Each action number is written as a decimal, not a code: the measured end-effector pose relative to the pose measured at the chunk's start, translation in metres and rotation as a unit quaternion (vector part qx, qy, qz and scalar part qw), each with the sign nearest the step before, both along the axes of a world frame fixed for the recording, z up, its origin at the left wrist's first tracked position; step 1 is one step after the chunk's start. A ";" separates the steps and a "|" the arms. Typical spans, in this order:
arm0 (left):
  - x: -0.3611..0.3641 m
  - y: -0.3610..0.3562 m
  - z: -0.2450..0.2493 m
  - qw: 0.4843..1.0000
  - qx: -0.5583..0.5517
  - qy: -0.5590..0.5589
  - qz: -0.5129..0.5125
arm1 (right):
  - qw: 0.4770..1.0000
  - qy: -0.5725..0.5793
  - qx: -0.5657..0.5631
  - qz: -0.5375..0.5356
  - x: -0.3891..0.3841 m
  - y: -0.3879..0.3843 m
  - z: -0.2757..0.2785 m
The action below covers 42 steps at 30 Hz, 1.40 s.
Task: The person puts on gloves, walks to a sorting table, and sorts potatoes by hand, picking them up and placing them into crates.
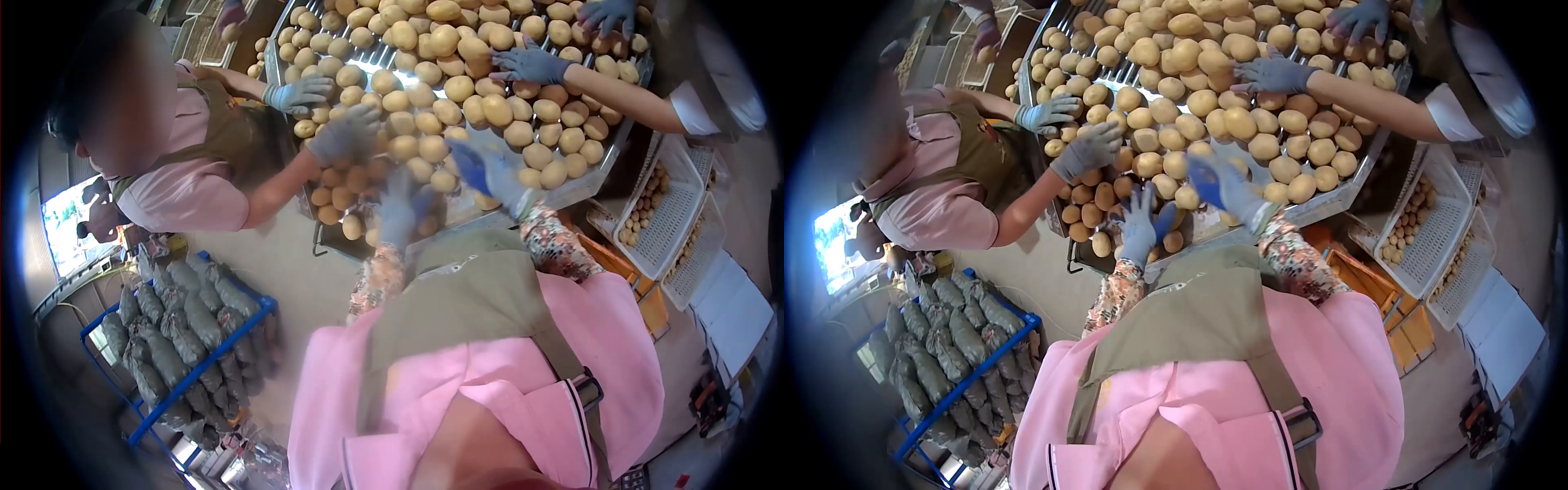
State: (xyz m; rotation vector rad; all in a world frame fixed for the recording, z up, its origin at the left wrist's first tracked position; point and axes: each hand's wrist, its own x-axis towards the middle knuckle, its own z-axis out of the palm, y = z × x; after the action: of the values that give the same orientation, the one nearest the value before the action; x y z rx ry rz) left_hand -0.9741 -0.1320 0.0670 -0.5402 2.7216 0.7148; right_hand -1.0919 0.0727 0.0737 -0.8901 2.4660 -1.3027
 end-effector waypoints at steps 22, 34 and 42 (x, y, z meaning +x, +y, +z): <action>0.032 0.008 -0.015 0.949 0.069 -0.154 0.268 | 0.977 0.103 0.120 0.145 -0.114 -0.126 0.005; 0.052 0.020 -0.004 0.980 -0.104 -0.078 0.150 | 0.932 0.209 0.180 0.237 0.001 -0.020 -0.015; 0.098 -0.017 0.006 0.985 -0.106 -0.086 0.105 | 0.941 0.157 0.184 0.236 -0.036 -0.005 0.013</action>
State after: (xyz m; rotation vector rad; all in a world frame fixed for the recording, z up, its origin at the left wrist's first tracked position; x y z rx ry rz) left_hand -0.8764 -0.1486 0.0725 -0.9052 2.6171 0.4030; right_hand -1.1281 0.0676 0.0867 -1.5447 2.3701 -0.5507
